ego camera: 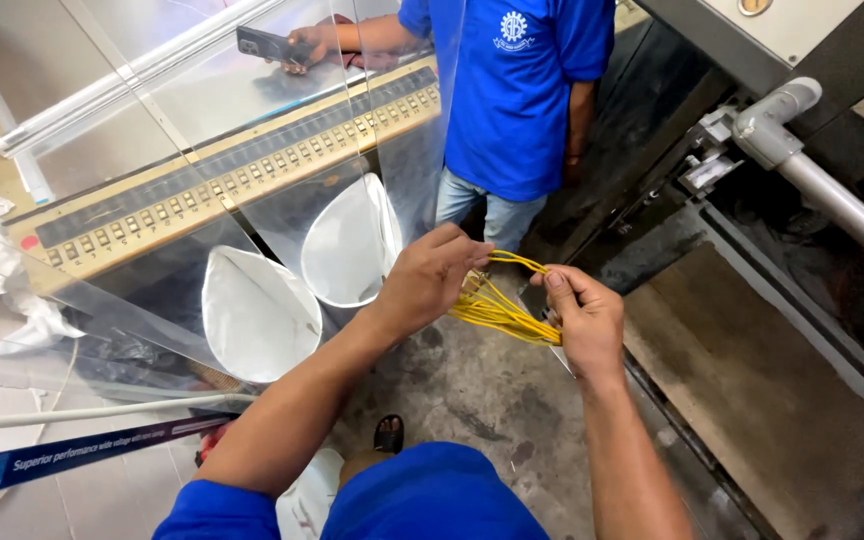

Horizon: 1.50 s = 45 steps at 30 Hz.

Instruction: Coiling and inspecting a length of yellow wire on a workshop floor.

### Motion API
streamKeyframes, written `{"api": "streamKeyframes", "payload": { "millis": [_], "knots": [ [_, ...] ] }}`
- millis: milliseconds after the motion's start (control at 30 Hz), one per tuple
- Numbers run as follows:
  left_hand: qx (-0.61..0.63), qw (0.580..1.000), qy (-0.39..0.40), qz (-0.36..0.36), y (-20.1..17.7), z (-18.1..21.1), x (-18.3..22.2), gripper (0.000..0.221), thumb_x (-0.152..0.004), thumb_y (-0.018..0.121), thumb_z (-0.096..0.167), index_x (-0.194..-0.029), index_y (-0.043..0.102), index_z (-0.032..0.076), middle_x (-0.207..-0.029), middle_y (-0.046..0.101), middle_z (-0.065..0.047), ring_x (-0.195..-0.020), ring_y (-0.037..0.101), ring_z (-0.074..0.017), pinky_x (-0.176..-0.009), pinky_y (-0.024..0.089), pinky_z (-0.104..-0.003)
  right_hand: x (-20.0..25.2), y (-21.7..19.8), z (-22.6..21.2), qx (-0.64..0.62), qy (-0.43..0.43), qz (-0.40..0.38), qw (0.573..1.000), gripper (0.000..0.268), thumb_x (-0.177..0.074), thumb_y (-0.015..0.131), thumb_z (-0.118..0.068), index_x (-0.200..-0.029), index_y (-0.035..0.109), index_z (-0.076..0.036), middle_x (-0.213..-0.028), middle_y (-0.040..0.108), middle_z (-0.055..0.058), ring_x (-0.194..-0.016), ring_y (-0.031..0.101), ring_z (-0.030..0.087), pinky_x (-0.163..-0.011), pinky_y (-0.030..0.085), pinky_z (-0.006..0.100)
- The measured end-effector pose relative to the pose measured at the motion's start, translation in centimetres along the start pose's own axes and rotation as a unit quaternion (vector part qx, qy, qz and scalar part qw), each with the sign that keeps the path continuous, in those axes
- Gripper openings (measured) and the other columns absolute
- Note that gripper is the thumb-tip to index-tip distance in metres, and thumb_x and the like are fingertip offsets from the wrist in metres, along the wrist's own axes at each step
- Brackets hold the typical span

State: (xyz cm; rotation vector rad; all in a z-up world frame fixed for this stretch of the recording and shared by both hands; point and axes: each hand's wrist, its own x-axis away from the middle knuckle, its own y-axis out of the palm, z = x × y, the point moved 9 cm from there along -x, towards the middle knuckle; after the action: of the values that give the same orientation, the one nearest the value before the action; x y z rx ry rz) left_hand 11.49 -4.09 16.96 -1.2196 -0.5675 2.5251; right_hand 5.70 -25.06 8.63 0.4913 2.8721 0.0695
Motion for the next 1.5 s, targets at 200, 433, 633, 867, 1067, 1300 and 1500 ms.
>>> {"api": "streamKeyframes", "payload": {
  "millis": [200,433,633,867,1067,1300,1500],
  "knots": [
    [-0.07,0.992,0.073,-0.07,0.2,2.6,-0.3,0.022,-0.106,0.066,0.024,-0.126,0.074,0.018,-0.097,0.069,-0.009,-0.091,0.073,-0.033,-0.08,0.06,-0.04,0.5,-0.3,0.2,0.02,-0.002,-0.017,1.0,0.02,-0.109,0.061,-0.011,-0.106,0.076,0.0,-0.057,0.04,0.001,-0.045,0.04,0.004,-0.042,0.033,0.017],
    [-0.11,0.988,0.091,-0.052,0.7,2.7,-0.1,0.019,-0.108,0.059,0.017,-0.12,0.074,0.017,-0.101,0.07,-0.005,-0.094,0.072,-0.027,-0.081,0.059,-0.036,0.6,-0.4,0.7,0.024,-0.007,-0.015,1.0,0.02,-0.109,0.061,-0.011,-0.105,0.077,0.001,-0.056,0.04,0.001,-0.044,0.038,0.004,-0.041,0.034,0.018],
    [-0.072,0.99,0.085,-0.087,0.8,3.1,-0.1,0.013,-0.104,0.055,0.013,-0.098,0.066,0.015,-0.089,0.063,-0.004,-0.083,0.07,-0.0295,-0.074,0.058,-0.038,1.2,-0.1,0.3,0.017,-0.007,-0.006,1.0,0.02,-0.109,0.061,-0.011,-0.103,0.076,0.002,-0.057,0.039,-0.001,-0.044,0.036,0.002,-0.041,0.033,0.017],
    [0.025,0.992,0.044,-0.118,1.3,0.9,0.7,0.013,-0.104,0.062,0.019,-0.093,0.069,0.019,-0.086,0.069,-0.001,-0.082,0.073,-0.0306,-0.073,0.059,-0.036,1.9,0.0,-0.3,0.059,-0.01,0.019,0.998,0.019,-0.108,0.063,-0.011,-0.1,0.077,-0.001,-0.056,0.042,-0.002,-0.045,0.039,0.002,-0.041,0.033,0.018],
    [0.085,0.989,0.003,-0.121,0.9,0.5,0.3,0.009,-0.103,0.07,0.019,-0.094,0.072,0.016,-0.081,0.07,-0.004,-0.079,0.074,-0.0312,-0.073,0.059,-0.036,2.0,0.2,-1.3,0.085,-0.014,0.019,0.996,0.019,-0.107,0.064,-0.013,-0.098,0.079,-0.005,-0.055,0.043,-0.003,-0.047,0.04,0.003,-0.045,0.036,0.018],
    [0.138,0.977,-0.116,-0.113,1.3,-1.4,2.0,0.007,-0.099,0.074,0.021,-0.099,0.076,0.014,-0.077,0.076,-0.007,-0.076,0.074,-0.0279,-0.075,0.057,-0.038,3.2,1.0,-2.4,0.122,-0.019,0.02,0.992,0.019,-0.107,0.067,-0.017,-0.097,0.081,-0.008,-0.055,0.047,-0.002,-0.052,0.043,0.005,-0.051,0.041,0.019],
    [0.036,0.98,-0.16,0.109,-3.5,-3.6,4.8,0.03,-0.102,0.072,0.026,-0.131,0.075,0.017,-0.115,0.075,-0.007,-0.108,0.072,-0.0243,-0.098,0.058,-0.037,2.7,-1.7,-0.8,0.139,-0.029,0.069,0.987,0.018,-0.109,0.065,-0.014,-0.099,0.079,-0.009,-0.055,0.045,-0.004,-0.049,0.044,0.004,-0.05,0.041,0.019]
  ]
}}
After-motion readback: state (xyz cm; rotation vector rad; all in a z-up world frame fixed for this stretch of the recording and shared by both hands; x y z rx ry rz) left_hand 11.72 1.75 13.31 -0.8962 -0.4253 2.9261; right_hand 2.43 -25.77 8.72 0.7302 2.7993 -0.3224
